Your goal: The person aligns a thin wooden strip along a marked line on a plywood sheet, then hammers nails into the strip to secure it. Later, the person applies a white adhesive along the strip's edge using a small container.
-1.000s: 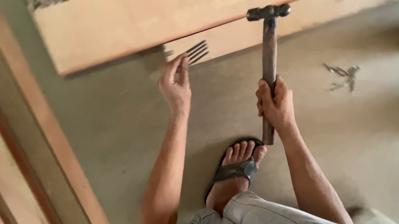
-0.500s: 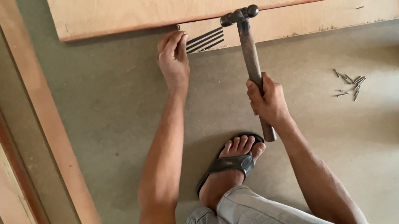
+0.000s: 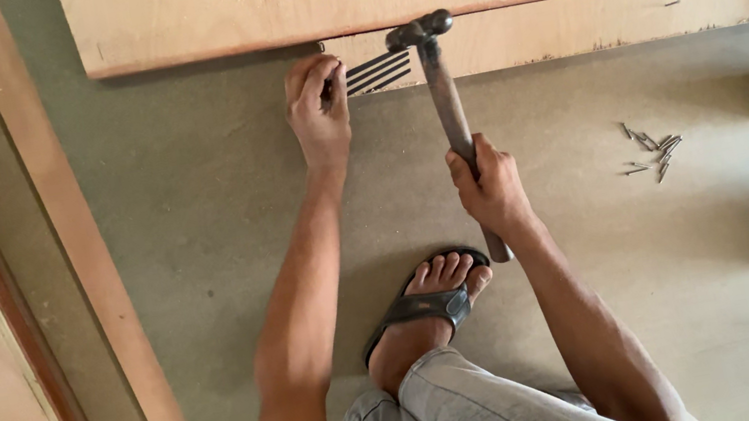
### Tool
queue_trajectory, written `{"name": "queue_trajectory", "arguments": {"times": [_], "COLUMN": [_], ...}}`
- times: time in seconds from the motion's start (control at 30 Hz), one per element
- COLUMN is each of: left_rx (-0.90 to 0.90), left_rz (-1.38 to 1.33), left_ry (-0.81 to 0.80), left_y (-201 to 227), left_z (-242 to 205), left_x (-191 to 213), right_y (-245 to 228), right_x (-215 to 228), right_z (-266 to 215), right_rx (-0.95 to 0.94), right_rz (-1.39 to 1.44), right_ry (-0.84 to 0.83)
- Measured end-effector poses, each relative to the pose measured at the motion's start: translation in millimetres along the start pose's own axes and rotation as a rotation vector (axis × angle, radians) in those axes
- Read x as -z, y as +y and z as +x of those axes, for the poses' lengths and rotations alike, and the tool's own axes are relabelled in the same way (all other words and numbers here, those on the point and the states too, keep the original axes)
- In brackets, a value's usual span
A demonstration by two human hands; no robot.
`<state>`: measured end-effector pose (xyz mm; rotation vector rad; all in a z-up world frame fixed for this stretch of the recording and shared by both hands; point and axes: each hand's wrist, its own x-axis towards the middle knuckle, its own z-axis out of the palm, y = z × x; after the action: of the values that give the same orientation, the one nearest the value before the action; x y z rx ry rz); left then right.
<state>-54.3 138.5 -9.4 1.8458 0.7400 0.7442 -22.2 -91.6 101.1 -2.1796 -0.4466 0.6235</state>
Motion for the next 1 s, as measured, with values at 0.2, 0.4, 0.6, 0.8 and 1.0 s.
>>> {"name": "queue_trajectory", "arguments": {"times": [0.2,0.4,0.6,0.8,1.0], "left_rx": [-0.158,-0.137,-0.14,-0.035,0.074], "left_rz": [0.088,0.082,0.103,0.127,0.627], "left_ry": [0.01,0.01,0.012,-0.069,-0.04], "left_y": [-5,-4,-5,-5,10], "left_z": [1,-3,3,-13,-28], "left_x": [-2,2,0,3,6], "right_y": [-23,-38,-44,-48,-49], "right_x": [12,9,11,12,-1], "right_z": [2,13,17,-5,18], "right_rx": [0.067,0.154,0.209,0.306,0.177], "right_rz": [-0.153,-0.281,-0.279,-0.097,-0.373], "right_ry": [-0.03,-0.119,-0.081,0.046,-0.122]}}
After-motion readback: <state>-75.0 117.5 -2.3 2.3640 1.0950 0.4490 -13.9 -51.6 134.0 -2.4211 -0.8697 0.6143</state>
